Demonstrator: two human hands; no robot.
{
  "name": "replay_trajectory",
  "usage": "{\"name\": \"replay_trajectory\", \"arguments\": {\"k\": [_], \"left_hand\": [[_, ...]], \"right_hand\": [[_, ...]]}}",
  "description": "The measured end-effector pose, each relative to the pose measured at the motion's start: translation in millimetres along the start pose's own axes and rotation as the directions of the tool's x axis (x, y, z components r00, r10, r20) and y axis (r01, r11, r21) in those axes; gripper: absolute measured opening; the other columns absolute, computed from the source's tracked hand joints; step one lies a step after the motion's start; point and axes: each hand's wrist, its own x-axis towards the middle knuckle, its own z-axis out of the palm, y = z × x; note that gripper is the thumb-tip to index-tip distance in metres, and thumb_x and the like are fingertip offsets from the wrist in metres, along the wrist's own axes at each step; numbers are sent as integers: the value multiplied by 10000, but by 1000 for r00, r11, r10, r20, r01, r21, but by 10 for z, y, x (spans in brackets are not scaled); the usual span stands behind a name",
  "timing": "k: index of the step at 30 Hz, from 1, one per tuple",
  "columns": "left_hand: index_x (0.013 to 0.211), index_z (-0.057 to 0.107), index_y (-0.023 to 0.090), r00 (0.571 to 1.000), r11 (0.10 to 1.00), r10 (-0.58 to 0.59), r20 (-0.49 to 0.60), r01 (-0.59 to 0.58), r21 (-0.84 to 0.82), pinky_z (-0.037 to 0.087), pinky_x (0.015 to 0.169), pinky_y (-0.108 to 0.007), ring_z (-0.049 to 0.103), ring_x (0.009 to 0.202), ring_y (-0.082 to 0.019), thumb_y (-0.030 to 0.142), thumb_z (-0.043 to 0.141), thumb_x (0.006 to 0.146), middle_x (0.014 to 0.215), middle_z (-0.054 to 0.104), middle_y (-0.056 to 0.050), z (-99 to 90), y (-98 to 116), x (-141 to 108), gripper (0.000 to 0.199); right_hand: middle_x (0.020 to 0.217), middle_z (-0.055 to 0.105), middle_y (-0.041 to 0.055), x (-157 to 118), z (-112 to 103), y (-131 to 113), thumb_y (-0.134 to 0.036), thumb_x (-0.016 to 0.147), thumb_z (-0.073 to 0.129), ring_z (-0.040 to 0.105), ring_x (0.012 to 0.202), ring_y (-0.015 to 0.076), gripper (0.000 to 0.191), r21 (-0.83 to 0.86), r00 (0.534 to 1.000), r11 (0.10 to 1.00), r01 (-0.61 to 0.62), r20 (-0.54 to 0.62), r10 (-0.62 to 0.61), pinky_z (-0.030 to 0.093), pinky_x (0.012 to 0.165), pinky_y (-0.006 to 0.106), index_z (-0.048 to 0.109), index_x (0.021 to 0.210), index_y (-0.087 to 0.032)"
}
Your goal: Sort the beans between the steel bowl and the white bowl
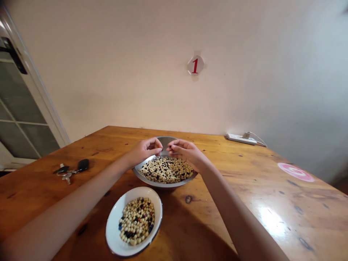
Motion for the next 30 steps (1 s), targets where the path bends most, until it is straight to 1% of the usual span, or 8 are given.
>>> {"name": "replay_trajectory", "arguments": {"k": [7,14,30], "left_hand": [[771,502,156,1000,1000,7,2,-7,9,420,655,-248,518,624,-98,287,522,747,649,556,-2,2,12,-3,135],[761,505,161,1000,1000,6,-5,-6,6,421,646,-243,520,621,-101,287,528,739,646,558,-6,-1,18,1,130],[759,506,151,1000,999,0,2,-1,36,411,637,-241,508,614,-96,271,526,738,647,557,-5,0,62,-6,124]], "right_hand": [[834,610,18,-3,-17,6,-290,715,640,571,753,105,148,8,1000,1000,7,-5,-7,462,796,286,611,836,-210],[836,607,17,2,-16,9,-292,721,631,569,755,114,128,-24,1000,1000,8,-3,-8,465,805,302,609,827,-222],[815,613,11,-13,-30,5,-258,747,623,571,733,91,110,86,998,996,-22,67,17,465,771,254,624,840,-200]]}}
